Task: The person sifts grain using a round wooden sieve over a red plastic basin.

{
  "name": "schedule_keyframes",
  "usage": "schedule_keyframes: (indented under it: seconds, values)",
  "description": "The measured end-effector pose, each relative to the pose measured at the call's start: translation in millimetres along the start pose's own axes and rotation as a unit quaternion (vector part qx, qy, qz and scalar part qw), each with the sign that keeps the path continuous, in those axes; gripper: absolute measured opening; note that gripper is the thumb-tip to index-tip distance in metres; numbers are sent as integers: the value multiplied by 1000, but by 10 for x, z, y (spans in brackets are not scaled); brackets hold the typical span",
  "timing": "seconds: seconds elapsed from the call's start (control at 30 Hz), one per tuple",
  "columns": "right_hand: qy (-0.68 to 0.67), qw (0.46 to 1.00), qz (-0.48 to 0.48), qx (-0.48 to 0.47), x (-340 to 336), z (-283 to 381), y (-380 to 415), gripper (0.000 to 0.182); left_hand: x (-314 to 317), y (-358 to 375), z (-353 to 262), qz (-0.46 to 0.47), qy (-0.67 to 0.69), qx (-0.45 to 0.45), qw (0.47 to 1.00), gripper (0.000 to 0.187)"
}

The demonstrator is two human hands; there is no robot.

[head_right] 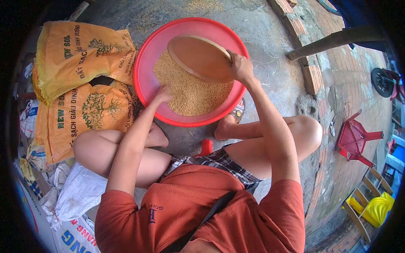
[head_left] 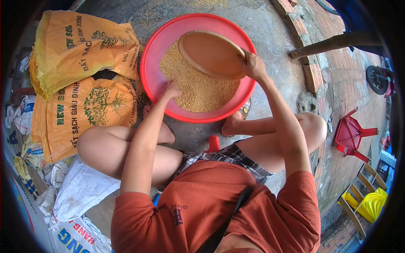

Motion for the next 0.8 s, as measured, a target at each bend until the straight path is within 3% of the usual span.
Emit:
schedule_keyframes:
  seconds: [0.07,0.2,0.4,0.53,0.6,0.73,0.8]
  values:
    - [-23,999,18,19,157,-125,12,26,109,46,15,38,-45,28,998,76]
    - [-119,991,28,63,555,-409,112,24,185,229,-126,101,-13,21,995,96]
    - [-210,967,131,62,1046,-727,155,25,85,464,-374,181,14,67,981,106]
    - [-245,950,175,81,972,-551,284,28,89,464,-385,135,40,62,988,101]
    - [-243,926,231,175,947,-512,388,27,95,505,-403,186,63,35,980,85]
    - [-289,901,253,204,1067,-533,479,27,346,427,-350,234,175,29,956,68]
    - [-295,889,276,217,1110,-517,523,26,405,463,-313,250,187,-92,946,72]
Point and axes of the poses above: each hand's wrist, its own y-axis away from the middle knuckle, its own x-axis out of the palm, z = x × y, the point moved 7 cm from there along -y, towards the middle knuckle, and after that the axes turned 1 degree about x, right-handed, at the moved point
